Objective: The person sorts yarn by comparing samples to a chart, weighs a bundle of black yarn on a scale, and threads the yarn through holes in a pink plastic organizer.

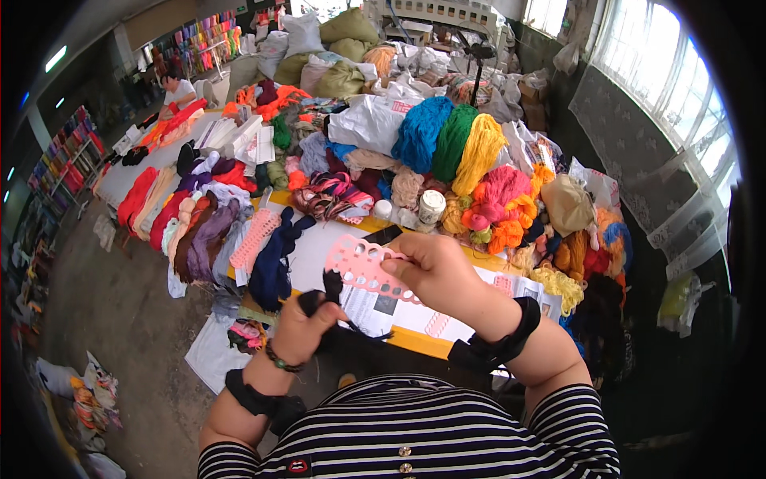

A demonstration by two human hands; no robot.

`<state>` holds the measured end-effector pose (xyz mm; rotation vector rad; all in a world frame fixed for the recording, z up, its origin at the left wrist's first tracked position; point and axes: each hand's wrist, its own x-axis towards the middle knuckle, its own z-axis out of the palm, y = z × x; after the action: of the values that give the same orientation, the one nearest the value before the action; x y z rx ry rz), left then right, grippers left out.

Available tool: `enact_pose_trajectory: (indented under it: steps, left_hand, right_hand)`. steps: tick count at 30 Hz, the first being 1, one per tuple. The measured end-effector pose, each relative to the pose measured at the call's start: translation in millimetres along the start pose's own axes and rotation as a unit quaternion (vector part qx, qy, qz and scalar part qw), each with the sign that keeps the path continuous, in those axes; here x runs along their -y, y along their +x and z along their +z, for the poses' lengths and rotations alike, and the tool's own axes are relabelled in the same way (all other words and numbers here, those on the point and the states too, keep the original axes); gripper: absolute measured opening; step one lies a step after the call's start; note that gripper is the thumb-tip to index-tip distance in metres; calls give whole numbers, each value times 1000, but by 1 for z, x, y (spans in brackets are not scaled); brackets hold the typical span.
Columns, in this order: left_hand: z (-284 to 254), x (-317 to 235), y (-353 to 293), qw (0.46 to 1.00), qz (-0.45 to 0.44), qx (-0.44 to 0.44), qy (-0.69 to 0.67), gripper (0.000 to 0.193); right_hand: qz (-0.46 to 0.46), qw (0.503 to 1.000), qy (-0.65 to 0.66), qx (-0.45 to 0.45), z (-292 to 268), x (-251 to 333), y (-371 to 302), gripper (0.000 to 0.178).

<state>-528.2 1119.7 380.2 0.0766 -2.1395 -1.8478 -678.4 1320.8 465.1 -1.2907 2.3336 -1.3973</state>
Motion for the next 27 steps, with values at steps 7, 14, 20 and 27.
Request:
enact_pose_trajectory:
  steps: [7, 14, 20, 27]
  left_hand:
    - [-46, 7, 34, 963, -25, -153, -219, 30]
    - [-28, 55, -2, 970, -192, 57, -140, 29]
    - [-41, 51, 30, 963, -132, -194, -134, 32]
    - [-30, 32, 24, 964, -207, 11, -165, 23]
  right_hand:
    - [-32, 999, -11, 12, 9, 7, -3, 16]
    - [34, 998, -13, 47, 23, -20, 5, 10]
    - [34, 998, -5, 45, 29, -28, 9, 13]
    - [105, 993, 7, 59, 28, -38, 15, 16]
